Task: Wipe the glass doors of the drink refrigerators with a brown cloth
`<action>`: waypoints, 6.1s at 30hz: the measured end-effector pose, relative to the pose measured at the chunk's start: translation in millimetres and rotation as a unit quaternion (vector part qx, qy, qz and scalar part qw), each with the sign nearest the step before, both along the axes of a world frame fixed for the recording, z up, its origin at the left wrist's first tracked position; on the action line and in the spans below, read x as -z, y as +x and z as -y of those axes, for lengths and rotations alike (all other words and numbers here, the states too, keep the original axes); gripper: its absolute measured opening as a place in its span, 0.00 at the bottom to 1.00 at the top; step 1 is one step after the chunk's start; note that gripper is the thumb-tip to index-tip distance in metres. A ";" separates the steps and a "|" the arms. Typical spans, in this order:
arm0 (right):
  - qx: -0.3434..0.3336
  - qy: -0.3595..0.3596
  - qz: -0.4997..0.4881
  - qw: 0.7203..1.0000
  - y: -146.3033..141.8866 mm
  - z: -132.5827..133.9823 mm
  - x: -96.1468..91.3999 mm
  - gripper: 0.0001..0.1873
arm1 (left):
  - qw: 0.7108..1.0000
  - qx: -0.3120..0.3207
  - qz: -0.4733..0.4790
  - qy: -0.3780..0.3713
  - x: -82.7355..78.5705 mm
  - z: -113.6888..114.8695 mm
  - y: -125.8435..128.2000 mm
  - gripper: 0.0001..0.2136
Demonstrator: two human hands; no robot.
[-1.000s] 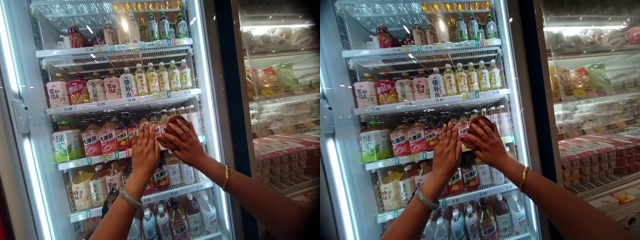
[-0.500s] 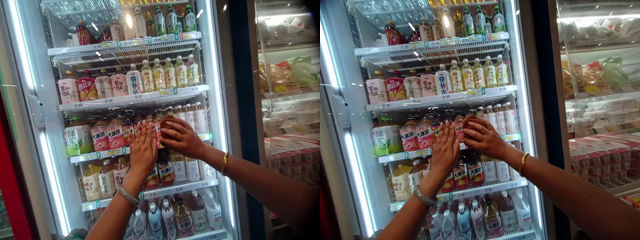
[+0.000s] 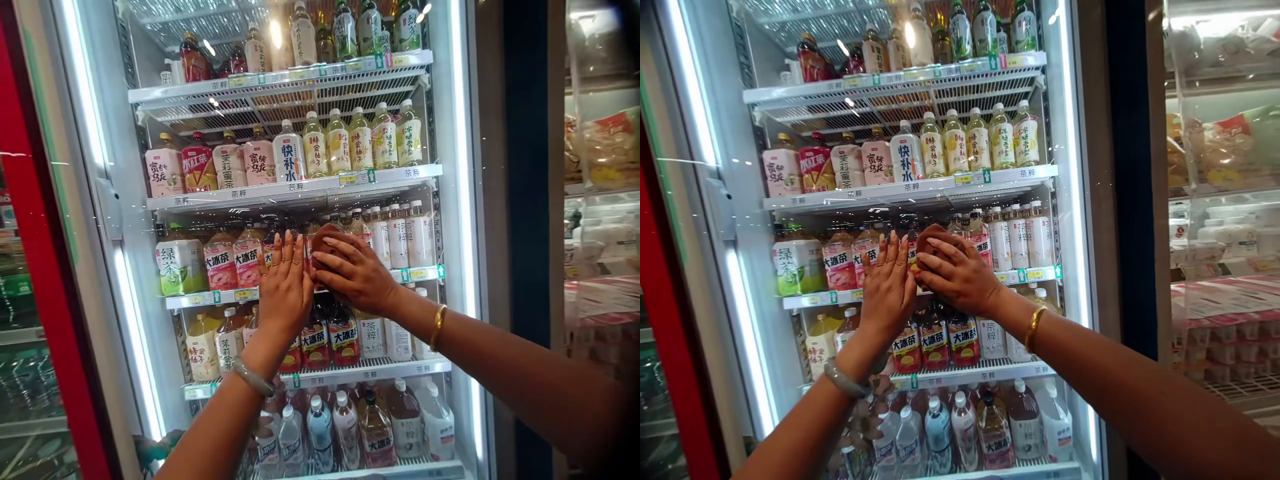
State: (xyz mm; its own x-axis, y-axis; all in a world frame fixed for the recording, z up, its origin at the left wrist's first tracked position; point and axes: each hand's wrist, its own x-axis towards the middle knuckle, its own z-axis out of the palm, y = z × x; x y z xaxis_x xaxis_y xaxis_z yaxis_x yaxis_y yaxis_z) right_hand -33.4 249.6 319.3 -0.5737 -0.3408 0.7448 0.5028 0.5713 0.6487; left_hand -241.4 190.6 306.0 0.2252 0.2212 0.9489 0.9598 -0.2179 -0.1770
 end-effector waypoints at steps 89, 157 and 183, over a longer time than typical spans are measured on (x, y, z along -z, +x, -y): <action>-0.099 -0.166 -0.021 0.981 -108.3 34.0 -27.7 0.26 | 0.988 0.073 -0.136 0.025 -17.9 18.3 -95.8 0.49; -0.007 -0.088 -0.009 0.996 -194.9 15.5 -26.3 0.30 | 0.990 -0.040 0.081 0.107 -19.0 36.4 -167.0 0.25; -0.022 -0.080 0.029 0.996 -176.0 11.0 -18.5 0.26 | 0.992 -0.094 -0.056 0.069 21.5 45.1 -147.6 0.19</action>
State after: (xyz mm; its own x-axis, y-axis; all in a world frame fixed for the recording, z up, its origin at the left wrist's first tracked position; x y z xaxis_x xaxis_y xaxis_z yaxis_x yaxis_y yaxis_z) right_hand -209.4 238.6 337.9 -0.6049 -0.2462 0.7573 0.4384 0.6910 0.5748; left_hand -388.9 145.5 284.5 0.2983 0.1392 0.9442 0.9537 -0.0036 -0.3008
